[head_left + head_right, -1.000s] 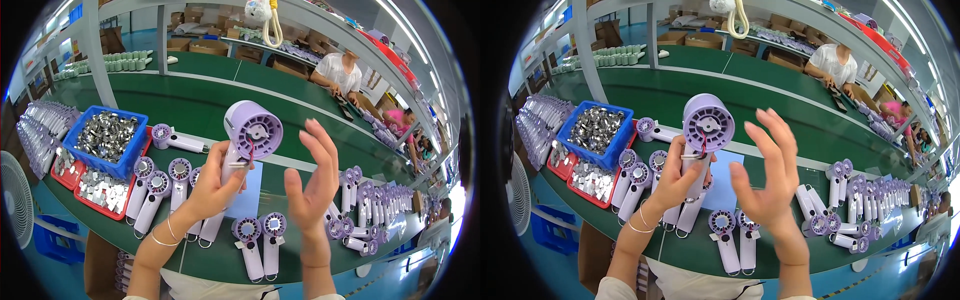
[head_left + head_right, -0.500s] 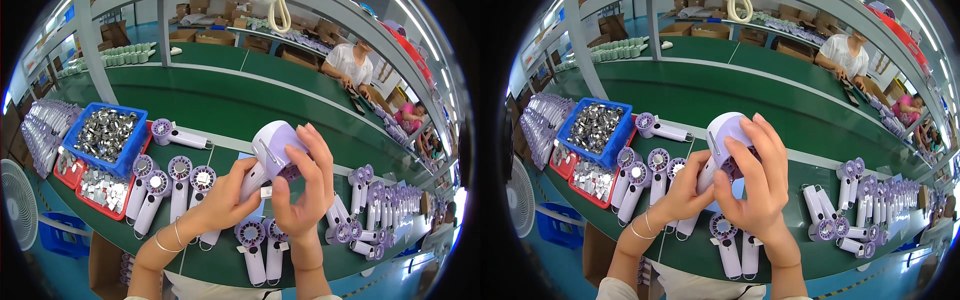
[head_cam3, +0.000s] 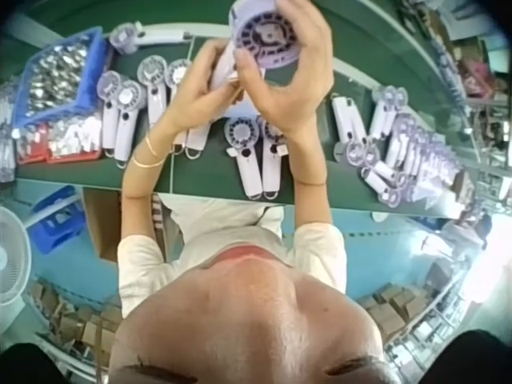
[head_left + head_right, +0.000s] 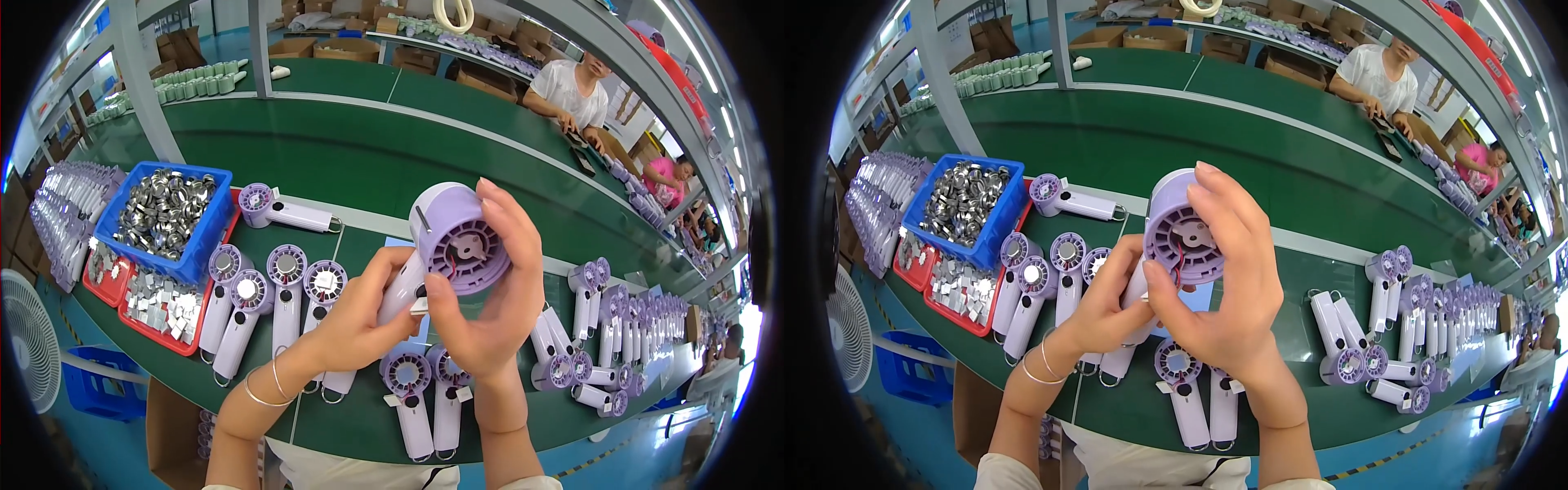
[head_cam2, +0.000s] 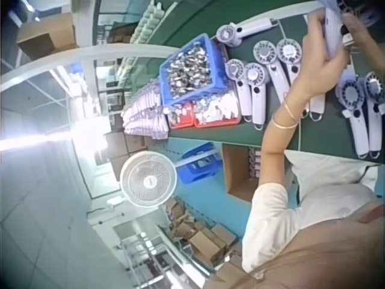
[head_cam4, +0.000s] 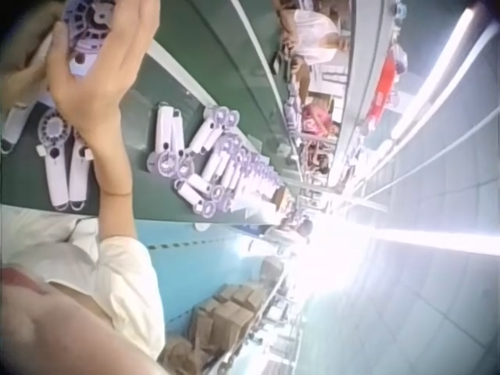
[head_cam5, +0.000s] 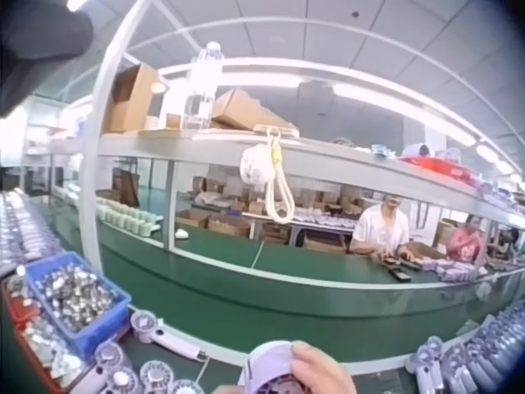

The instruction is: The person attaches thermal pads and metal plates onto handheld fan heads by hand on an assembly line. The person then rearranges the fans along the conveyor table and tests a fan by pressing its power button.

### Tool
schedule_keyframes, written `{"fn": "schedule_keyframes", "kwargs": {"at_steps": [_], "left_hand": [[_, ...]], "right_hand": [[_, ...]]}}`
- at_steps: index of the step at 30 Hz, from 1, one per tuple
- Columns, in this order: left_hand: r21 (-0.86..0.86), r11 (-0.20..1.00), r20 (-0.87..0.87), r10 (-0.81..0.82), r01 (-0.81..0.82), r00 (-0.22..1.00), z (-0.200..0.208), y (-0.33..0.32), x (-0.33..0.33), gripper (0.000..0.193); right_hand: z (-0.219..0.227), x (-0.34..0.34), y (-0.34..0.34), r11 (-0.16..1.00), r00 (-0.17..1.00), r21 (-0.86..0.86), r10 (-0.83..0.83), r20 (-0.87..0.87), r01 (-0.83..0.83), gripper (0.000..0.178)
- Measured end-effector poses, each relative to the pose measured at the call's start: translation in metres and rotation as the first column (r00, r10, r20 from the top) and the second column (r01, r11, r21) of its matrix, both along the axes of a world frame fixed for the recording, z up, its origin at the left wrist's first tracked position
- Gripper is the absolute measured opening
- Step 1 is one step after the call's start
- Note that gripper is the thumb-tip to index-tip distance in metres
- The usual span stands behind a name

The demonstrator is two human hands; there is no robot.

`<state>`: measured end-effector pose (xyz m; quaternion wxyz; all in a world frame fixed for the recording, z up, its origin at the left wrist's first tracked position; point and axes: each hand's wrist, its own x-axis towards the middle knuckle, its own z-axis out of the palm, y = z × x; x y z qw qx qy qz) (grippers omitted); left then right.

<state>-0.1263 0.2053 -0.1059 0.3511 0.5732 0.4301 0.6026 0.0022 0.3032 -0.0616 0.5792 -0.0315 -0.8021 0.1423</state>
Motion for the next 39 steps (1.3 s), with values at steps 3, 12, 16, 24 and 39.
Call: {"fn": "schedule_keyframes", "kwargs": {"at_steps": [3, 12, 16, 24, 39], "left_hand": [[-0.006, 0.999, 0.117, -0.049, 0.05, 0.992, -0.003, 0.002, 0.002, 0.044], [-0.01, 0.998, 0.143, -0.065, 0.067, 0.988, 0.002, -0.001, 0.004, 0.043], [0.004, 0.998, 0.121, -0.059, 0.059, 0.991, 0.002, -0.001, 0.004, 0.043], [0.022, 0.999, 0.103, -0.051, 0.049, 0.993, 0.003, -0.005, 0.006, 0.045], [-0.062, 0.997, 0.228, -0.034, 0.049, 0.973, 0.006, -0.007, 0.002, 0.037]], "right_hand": [[-0.001, 0.002, 0.001, 0.996, 0.998, -0.067, 0.06, 0.01, -0.059, 0.059], [-0.002, -0.006, 0.004, 0.972, 0.982, -0.158, 0.158, -0.101, -0.172, 0.051], [-0.001, -0.004, 0.004, 0.962, 0.973, -0.16, 0.206, -0.107, -0.221, 0.053], [-0.001, -0.003, 0.005, 0.949, 0.95, -0.093, 0.289, -0.119, -0.3, 0.058], [0.002, -0.004, 0.01, 0.979, 0.973, -0.039, 0.204, 0.105, -0.201, 0.031]]}}
